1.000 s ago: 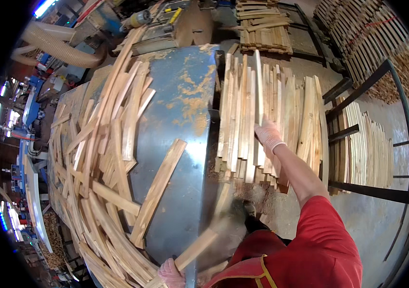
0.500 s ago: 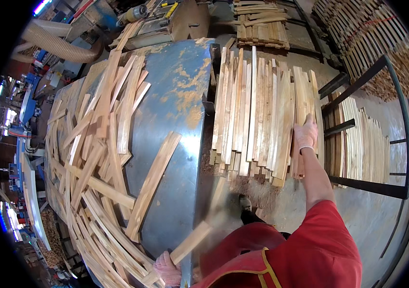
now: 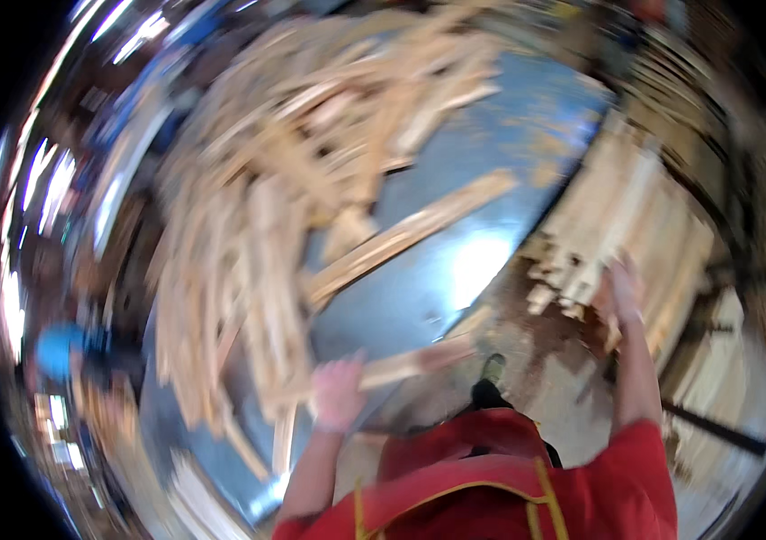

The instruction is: The person sorts a large pile of wooden planks on a metal table, picking them up one by one and arranging them into neat stacks. The worker repeatedly moves planks from a disorganized pile to a sorted stack, occasionally adjusting the alignment of the wood.

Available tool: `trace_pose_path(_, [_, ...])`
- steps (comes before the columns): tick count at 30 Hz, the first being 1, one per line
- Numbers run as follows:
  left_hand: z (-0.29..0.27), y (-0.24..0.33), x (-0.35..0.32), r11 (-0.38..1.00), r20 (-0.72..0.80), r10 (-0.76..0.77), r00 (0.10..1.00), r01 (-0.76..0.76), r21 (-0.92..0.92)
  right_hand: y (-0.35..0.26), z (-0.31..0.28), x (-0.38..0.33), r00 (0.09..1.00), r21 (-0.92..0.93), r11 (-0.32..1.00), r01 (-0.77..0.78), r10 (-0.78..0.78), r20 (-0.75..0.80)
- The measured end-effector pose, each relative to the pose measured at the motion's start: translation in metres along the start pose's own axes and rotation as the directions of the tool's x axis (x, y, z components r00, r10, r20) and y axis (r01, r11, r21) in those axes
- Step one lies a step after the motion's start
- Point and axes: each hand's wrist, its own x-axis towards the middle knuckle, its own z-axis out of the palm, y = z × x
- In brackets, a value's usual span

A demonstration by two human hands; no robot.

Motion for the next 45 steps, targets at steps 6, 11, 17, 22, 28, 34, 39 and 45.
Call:
trace_pose_path(6, [0.008, -0.03, -0.116, 0.907, 0.008, -0.274, 0.962, 0.261, -0.331, 0.039, 0.081, -0.142, 0.931, 0.332, 0.929, 0.166, -0.258, 0.257])
trace_pose_path(11, [0.015, -0.104, -0.246, 0.412, 0.182, -0.609, 0.772, 0.504, -0.759, -0.008, 0.216, -0.324, 0.704, 0.197, 0.967, 0.16, -0.252, 0.664])
trace_pose_path(17, [0.036, -0.173, -0.384, -0.039, 0.41, -0.695, 0.591, 0.538, -0.842, -0.091, 0.4, -0.404, 0.708, 0.053, 0.926, 0.374, -0.322, 0.628])
trace_pose_path(22, [0.071, -0.193, -0.455, -0.099, 0.425, -0.728, 0.538, 0.53, -0.842, -0.104, 0.459, -0.452, 0.739, 0.271, 0.932, 0.241, -0.357, 0.572])
trace_pose_path(28, [0.113, -0.227, -0.473, -0.388, 0.469, -0.703, 0.535, 0.263, -0.883, -0.038, 0.425, -0.563, 0.294, 0.531, 0.758, -0.378, -0.445, 0.846])
trace_pose_path(34, [0.068, -0.305, -0.418, -0.771, 0.352, -0.496, 0.794, -0.216, -0.599, 0.032, 0.424, -0.693, -0.124, -0.009, 0.999, -0.047, 0.003, 0.992])
trace_pose_path(39, [0.096, -0.36, -0.393, -0.605, 0.413, -0.573, 0.708, -0.026, -0.796, -0.018, 0.509, -0.702, -0.352, 0.284, 0.54, 0.793, 0.025, 0.936])
trace_pose_path(45, [0.115, -0.398, -0.476, -0.386, 0.467, -0.847, 0.255, 0.309, -0.869, -0.118, 0.634, -0.688, 0.488, 0.169, 0.943, 0.288, -0.296, 0.821])
